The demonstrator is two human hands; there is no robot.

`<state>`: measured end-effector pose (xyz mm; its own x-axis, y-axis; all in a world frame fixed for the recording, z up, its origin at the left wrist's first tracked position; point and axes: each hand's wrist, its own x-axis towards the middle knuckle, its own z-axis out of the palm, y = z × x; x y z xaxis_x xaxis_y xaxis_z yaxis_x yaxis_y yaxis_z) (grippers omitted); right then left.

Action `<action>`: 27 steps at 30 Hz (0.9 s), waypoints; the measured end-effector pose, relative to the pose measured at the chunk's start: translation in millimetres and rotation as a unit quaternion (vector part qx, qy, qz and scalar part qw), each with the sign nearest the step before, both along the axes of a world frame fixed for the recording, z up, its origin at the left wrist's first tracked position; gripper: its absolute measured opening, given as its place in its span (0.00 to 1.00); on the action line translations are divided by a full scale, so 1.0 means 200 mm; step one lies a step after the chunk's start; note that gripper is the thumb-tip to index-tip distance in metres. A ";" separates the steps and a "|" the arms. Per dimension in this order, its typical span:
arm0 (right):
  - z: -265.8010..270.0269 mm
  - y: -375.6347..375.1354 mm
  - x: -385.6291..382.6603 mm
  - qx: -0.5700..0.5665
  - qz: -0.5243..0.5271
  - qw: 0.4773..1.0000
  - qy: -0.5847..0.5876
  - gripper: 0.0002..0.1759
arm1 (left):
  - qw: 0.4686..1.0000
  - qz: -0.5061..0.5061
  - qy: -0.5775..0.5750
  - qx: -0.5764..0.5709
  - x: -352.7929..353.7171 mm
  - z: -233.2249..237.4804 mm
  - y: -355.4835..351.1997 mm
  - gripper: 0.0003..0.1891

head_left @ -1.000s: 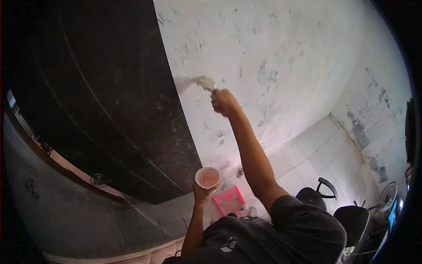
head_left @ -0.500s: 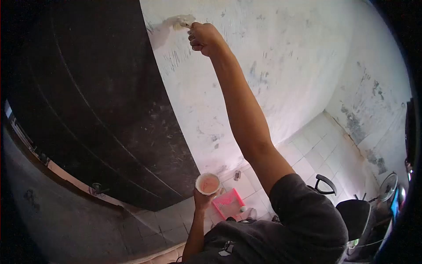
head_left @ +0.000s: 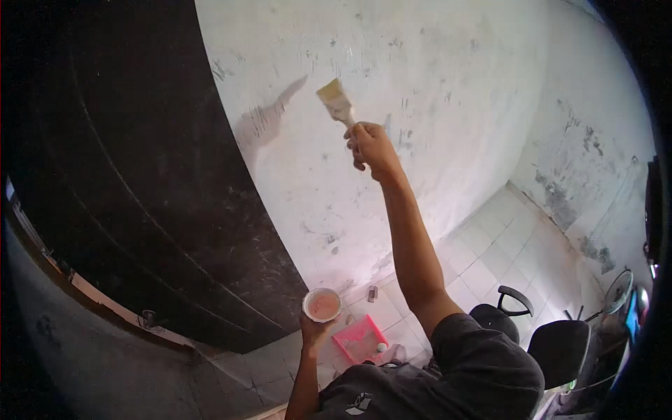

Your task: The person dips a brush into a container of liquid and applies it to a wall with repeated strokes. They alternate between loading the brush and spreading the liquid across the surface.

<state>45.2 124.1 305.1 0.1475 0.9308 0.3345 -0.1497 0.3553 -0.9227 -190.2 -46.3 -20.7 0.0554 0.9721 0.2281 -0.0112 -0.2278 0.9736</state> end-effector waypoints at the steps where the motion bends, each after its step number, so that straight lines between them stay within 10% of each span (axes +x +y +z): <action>1: 0.00 0.03 0.04 0.023 -0.056 0.997 -0.046 0.13 | 0.999 0.003 0.032 0.007 0.01 0.03 0.01 0.33; 4: 0.06 0.18 0.21 0.182 -0.322 0.862 -0.348 0.10 | 0.999 0.003 0.046 0.009 0.07 0.08 0.04 0.32; 9: 0.39 0.35 0.23 0.224 -0.453 0.714 -0.485 0.09 | 0.999 -0.025 0.020 -0.005 0.16 0.05 0.07 0.30; 27: -0.30 0.21 0.38 -0.009 -0.134 0.622 -0.772 0.08 | 0.999 -0.019 -0.005 0.042 0.33 0.26 0.07 0.24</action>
<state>120.2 167.0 245.9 -0.1850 0.9479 0.2595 0.9813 0.1637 0.1017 -124.1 -32.3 31.3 0.0883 0.9469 0.3093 -0.0310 -0.3077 0.9510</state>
